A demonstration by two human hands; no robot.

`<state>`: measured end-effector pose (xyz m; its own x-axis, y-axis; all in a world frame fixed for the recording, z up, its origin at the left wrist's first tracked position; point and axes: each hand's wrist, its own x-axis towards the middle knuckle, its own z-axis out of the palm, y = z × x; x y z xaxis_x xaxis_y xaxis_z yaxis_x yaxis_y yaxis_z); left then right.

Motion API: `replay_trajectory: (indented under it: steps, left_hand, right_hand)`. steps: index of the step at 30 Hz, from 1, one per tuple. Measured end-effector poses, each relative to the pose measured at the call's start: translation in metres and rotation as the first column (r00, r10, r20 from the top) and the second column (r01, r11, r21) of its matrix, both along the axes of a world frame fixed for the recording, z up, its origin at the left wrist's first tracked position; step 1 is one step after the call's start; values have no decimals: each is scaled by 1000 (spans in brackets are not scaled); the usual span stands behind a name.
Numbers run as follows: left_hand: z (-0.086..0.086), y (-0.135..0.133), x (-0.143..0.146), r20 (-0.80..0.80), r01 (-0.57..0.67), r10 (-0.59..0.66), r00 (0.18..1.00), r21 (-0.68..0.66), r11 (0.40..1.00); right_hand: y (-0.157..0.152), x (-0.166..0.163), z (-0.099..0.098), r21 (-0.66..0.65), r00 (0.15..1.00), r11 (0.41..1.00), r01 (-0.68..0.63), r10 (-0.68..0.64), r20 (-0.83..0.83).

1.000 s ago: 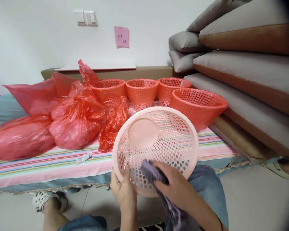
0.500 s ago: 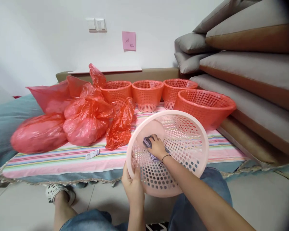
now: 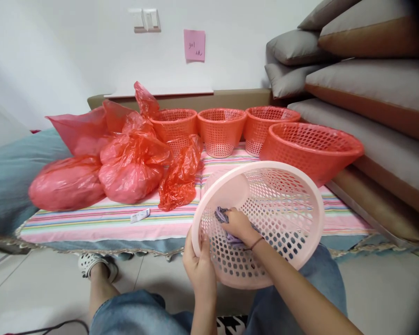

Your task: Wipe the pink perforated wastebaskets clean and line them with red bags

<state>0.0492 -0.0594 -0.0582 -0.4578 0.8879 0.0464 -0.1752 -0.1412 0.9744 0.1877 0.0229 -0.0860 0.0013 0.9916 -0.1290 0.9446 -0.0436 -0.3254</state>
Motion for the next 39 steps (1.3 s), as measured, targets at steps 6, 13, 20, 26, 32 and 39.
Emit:
replay_trajectory:
  steps: [6, 13, 20, 26, 32, 39]
  left_hand:
    - [1, -2, 2, -6, 16, -16, 1000, -27, 1000]
    - [6, -10, 5, 29, 95, -94, 995, 0, 996]
    - [5, -16, 5, -11, 104, -104, 995, 32, 994]
    - [-1, -15, 5, -32, 95, -93, 995, 50, 994]
    - [-9, -7, -4, -53, 90, -87, 995, 54, 994]
    - [-8, -4, -8, -29, 78, -77, 997, 37, 996]
  right_hand:
    - [-93, 29, 26, 57, 915, 984, -170, 179, -362]
    - [-72, 56, 43, 189, 859, 982, 19, 80, -505]
    - [18, 27, 5, 212, 986, 977, 23, 13, -166]
    - [21, 11, -32, 53, 987, 994, 97, -102, 120]
    - [21, 11, -38, 60, 989, 995, 86, -92, 116]
    - [21, 10, -30, 35, 996, 997, 69, -71, 61]
